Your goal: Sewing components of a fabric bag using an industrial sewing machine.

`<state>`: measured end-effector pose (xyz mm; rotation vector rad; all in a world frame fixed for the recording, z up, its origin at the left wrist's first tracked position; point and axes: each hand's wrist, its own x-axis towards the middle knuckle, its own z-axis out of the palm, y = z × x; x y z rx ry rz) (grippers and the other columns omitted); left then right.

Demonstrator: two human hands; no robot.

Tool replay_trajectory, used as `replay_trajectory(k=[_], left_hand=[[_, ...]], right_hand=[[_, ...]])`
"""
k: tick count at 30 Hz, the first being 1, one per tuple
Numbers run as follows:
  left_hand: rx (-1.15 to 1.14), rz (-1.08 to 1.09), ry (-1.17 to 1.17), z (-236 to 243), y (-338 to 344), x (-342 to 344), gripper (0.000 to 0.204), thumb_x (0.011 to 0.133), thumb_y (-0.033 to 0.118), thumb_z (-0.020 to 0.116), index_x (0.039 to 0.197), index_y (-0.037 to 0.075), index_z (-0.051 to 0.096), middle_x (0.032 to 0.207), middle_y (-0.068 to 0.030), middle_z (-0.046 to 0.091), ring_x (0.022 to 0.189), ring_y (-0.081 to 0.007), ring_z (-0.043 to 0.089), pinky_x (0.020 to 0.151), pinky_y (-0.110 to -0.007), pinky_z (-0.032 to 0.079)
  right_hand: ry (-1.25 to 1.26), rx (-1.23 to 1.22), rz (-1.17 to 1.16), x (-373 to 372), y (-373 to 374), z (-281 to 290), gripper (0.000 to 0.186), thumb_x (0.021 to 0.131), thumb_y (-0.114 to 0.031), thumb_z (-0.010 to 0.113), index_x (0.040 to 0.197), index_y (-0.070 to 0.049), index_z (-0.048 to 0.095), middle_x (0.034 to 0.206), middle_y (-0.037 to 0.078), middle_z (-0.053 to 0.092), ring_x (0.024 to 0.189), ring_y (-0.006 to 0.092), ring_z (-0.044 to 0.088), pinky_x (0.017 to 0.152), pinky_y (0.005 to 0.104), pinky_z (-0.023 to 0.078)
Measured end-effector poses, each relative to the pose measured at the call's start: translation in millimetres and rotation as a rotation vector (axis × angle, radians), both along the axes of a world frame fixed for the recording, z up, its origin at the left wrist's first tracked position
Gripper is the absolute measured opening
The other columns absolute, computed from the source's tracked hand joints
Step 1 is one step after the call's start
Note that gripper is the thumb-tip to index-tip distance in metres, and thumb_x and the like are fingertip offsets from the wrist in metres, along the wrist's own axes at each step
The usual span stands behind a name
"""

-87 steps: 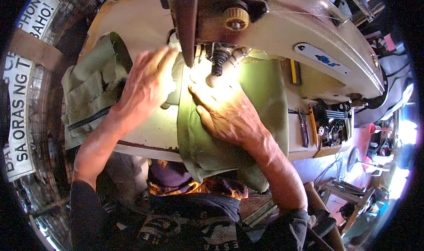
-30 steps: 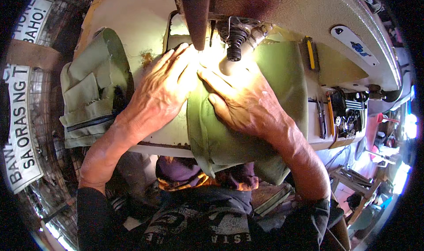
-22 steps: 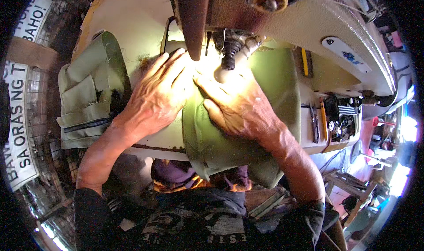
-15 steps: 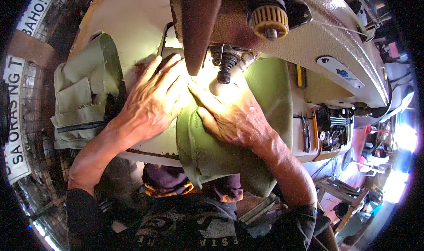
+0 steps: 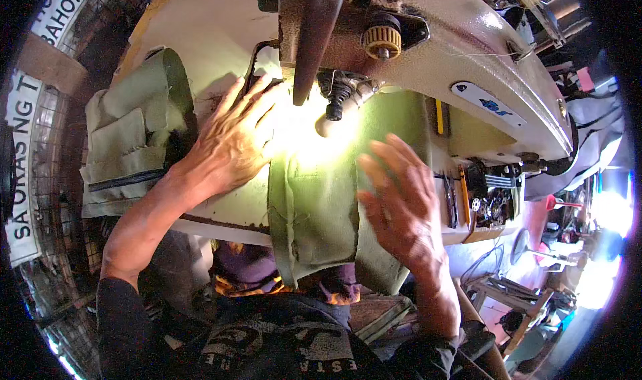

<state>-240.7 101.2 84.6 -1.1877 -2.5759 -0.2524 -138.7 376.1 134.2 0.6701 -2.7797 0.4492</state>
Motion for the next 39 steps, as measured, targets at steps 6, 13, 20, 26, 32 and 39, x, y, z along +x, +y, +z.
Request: replay_trajectory(k=[6,13,20,26,32,39], left_hand=[[0.011,-0.007,-0.028,1,-3,-6,0.048,0.097,0.033,0.056,0.134,0.001,0.059,0.142,-0.0221,0.050,0.140,-0.0409,0.040,0.119,-0.058,0.027],[0.020,0.018,-0.036,2,-5,7,0.053,0.088,0.020,0.065,0.135,-0.002,0.055,0.146,-0.0229,0.044,0.141,-0.0410,0.039,0.118,-0.053,0.031],[0.174,-0.345,-0.195,21,-10,22,0.034,0.082,0.000,0.062,0.114,0.008,0.069,0.117,-0.0078,0.065,0.115,-0.0284,0.059,0.105,-0.041,0.045],[0.092,-0.530,-0.280,33,-9,9,0.032,0.078,0.000,0.066,0.110,0.007,0.069,0.116,-0.0059,0.065,0.111,-0.0252,0.061,0.101,-0.041,0.045],[0.030,-0.551,-0.320,39,-10,5,0.022,0.080,0.003,0.066,0.102,0.005,0.065,0.106,-0.0073,0.063,0.102,-0.0269,0.062,0.092,-0.041,0.048],[0.070,-0.519,-0.195,30,-7,11,0.015,0.085,0.006,0.065,0.100,0.006,0.066,0.105,-0.0092,0.062,0.100,-0.0283,0.061,0.091,-0.041,0.048]], right_hand=[[-0.091,-0.036,-0.233,55,18,-15,0.040,0.084,-0.002,0.073,0.123,-0.004,0.065,0.130,0.017,0.061,0.125,0.0375,0.057,0.104,0.0469,0.048],[0.112,-0.233,-0.375,127,-24,-16,0.034,0.083,0.003,0.072,0.116,-0.004,0.069,0.106,0.016,0.067,0.092,0.0325,0.067,0.077,0.0395,0.056],[0.005,-0.414,-0.330,111,-125,-27,0.027,0.084,-0.005,0.075,0.109,-0.001,0.065,0.092,0.013,0.063,0.077,0.0290,0.064,0.065,0.0373,0.054],[0.075,-0.340,-0.590,65,-154,-39,0.025,0.089,-0.021,0.070,0.104,-0.003,0.061,0.092,0.015,0.058,0.085,0.0326,0.058,0.074,0.0441,0.048],[0.045,-0.362,-0.656,65,-161,-43,0.017,0.089,-0.022,0.070,0.097,-0.008,0.066,0.084,0.010,0.060,0.084,0.0318,0.057,0.076,0.0447,0.043],[0.027,-0.422,-0.656,65,-161,-47,0.018,0.089,-0.017,0.069,0.105,-0.012,0.066,0.081,0.008,0.058,0.081,0.0309,0.054,0.072,0.0447,0.041]])
